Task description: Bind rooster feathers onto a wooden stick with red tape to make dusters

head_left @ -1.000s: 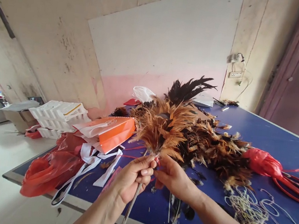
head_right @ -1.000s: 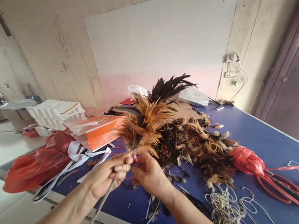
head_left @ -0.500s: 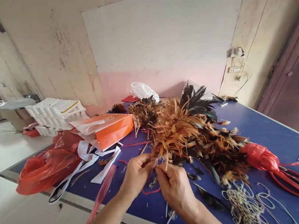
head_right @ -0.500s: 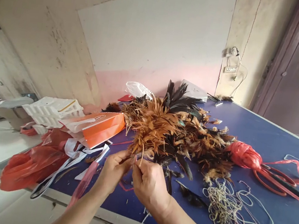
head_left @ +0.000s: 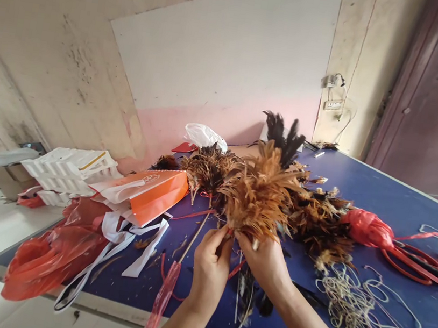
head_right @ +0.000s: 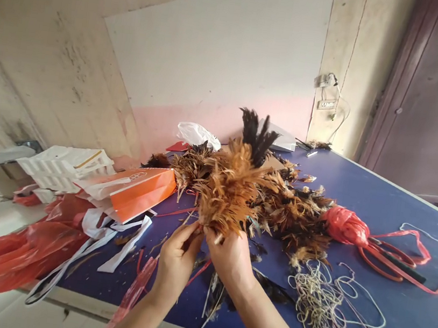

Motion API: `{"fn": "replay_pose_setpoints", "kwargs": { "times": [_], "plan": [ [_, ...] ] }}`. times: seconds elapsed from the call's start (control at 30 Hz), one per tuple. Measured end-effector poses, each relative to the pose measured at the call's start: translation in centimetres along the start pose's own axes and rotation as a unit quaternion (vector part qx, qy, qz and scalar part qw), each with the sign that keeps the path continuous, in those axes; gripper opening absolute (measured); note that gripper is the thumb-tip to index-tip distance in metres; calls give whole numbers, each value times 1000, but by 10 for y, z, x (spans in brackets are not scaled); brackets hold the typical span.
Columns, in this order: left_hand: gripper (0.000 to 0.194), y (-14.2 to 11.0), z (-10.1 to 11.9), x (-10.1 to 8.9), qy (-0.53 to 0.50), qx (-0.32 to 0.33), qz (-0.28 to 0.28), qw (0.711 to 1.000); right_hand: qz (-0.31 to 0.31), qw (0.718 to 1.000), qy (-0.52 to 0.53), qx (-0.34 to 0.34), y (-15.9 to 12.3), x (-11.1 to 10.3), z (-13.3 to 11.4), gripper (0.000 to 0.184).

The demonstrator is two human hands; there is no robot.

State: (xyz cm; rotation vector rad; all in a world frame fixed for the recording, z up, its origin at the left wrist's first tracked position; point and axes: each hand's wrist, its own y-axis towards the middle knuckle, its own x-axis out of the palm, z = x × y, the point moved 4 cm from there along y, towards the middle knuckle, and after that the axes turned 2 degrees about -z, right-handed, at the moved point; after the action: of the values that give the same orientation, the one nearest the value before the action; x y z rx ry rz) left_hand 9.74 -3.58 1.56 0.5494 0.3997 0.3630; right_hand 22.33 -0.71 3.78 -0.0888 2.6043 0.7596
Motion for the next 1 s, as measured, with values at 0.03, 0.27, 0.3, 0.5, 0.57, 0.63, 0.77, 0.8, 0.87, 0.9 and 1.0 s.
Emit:
{"fn": "replay_pose_setpoints", "kwargs": {
  "times": [0.03, 0.27, 0.3, 0.5, 0.57, 0.63, 0.77, 0.8, 0.87, 0.9, 1.0],
  "plan": [
    [28, -1, 2, 2, 5, 10, -5, 1000, 2, 1000, 6, -1, 1, -2, 0, 18],
    [28, 0, 13, 1, -16, -17, 10, 1000, -3, 983, 183, 5, 2, -1, 0, 17],
    [27, 1, 14, 1, -28, -22, 10, 999, -8, 977, 215, 11, 3, 0, -1, 17],
    [25, 1, 9, 7, -158, -133, -27, 978, 11, 951, 301, 75, 6, -1, 2, 15],
    [26, -1, 5, 10, -247, -213, -40, 944, 0, 942, 311, 126, 5, 1, 11, 15],
    [25, -3, 2, 13, -342, -288, -63, 893, -22, 930, 329, 161, 3, 3, 21, 19],
    [20, -11, 6, 20, -476, -402, -181, 760, -112, 895, 386, 191, -2, 10, 28, 30],
    [20, -13, 9, 21, -498, -416, -207, 732, -137, 884, 402, 196, -4, 12, 28, 32],
    [20, -17, 14, 21, -534, -429, -231, 691, -165, 865, 426, 205, -6, 14, 26, 35],
    [20, -18, 16, 22, -549, -431, -235, 676, -165, 862, 433, 206, -6, 14, 25, 36],
    [20, -21, 18, 21, -548, -414, -225, 691, -146, 868, 430, 201, -4, 12, 25, 39]
  ]
}}
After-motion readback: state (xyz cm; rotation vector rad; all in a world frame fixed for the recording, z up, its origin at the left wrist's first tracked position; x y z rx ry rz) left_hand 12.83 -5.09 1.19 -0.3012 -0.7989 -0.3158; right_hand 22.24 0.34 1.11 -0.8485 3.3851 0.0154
